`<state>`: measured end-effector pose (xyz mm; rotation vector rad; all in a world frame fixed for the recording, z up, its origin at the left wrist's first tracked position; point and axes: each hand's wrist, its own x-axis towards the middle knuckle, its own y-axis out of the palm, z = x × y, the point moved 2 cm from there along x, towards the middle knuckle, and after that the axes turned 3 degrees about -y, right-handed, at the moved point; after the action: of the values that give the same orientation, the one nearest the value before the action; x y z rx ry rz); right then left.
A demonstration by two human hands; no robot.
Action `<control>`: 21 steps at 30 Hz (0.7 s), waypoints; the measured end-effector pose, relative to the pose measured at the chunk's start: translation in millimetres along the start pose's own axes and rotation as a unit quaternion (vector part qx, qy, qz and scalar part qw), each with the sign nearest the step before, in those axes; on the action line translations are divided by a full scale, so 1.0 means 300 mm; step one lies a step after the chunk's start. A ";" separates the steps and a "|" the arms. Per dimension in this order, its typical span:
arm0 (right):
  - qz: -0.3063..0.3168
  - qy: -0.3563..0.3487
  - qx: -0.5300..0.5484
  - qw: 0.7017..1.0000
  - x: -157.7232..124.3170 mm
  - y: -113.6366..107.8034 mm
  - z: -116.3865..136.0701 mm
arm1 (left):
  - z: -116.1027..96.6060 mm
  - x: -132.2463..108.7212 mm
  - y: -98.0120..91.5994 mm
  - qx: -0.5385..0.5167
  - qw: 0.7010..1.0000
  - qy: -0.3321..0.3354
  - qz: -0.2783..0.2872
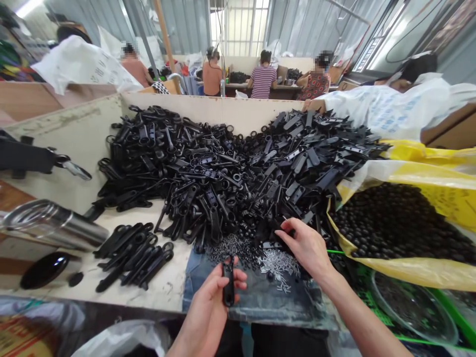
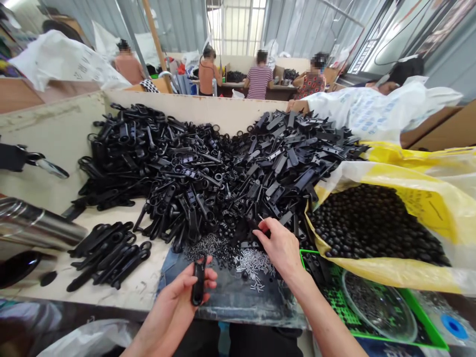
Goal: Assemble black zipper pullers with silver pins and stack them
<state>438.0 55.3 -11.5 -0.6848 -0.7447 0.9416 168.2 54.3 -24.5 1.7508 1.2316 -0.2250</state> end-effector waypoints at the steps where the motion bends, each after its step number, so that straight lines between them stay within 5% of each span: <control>1: -0.008 0.003 0.017 1.000 -0.006 -0.011 0.006 | -0.002 -0.006 0.003 0.013 1.000 0.012 -0.009; 6: -0.013 0.074 0.202 0.977 -0.125 -0.031 0.116 | -0.002 -0.030 0.024 0.067 0.993 0.089 -0.041; 10: 0.118 0.257 0.472 0.835 -0.302 0.102 0.236 | 0.018 -0.030 0.045 0.014 0.994 0.098 -0.034; 13: 0.129 0.287 0.571 0.759 -0.390 0.218 0.283 | 0.032 -0.028 0.051 -0.028 0.995 0.093 -0.028; 17: 0.113 0.280 0.594 0.746 -0.423 0.294 0.283 | 0.050 -0.028 0.041 -0.030 0.995 0.095 -0.020; 21: 0.104 0.271 0.584 0.758 -0.414 0.282 0.286 | 0.067 -0.028 0.032 -0.026 0.994 0.096 -0.034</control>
<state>282.7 -2.6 -61.3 0.1220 0.5020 1.1181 178.9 33.0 -24.5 1.7164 1.4245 -0.0647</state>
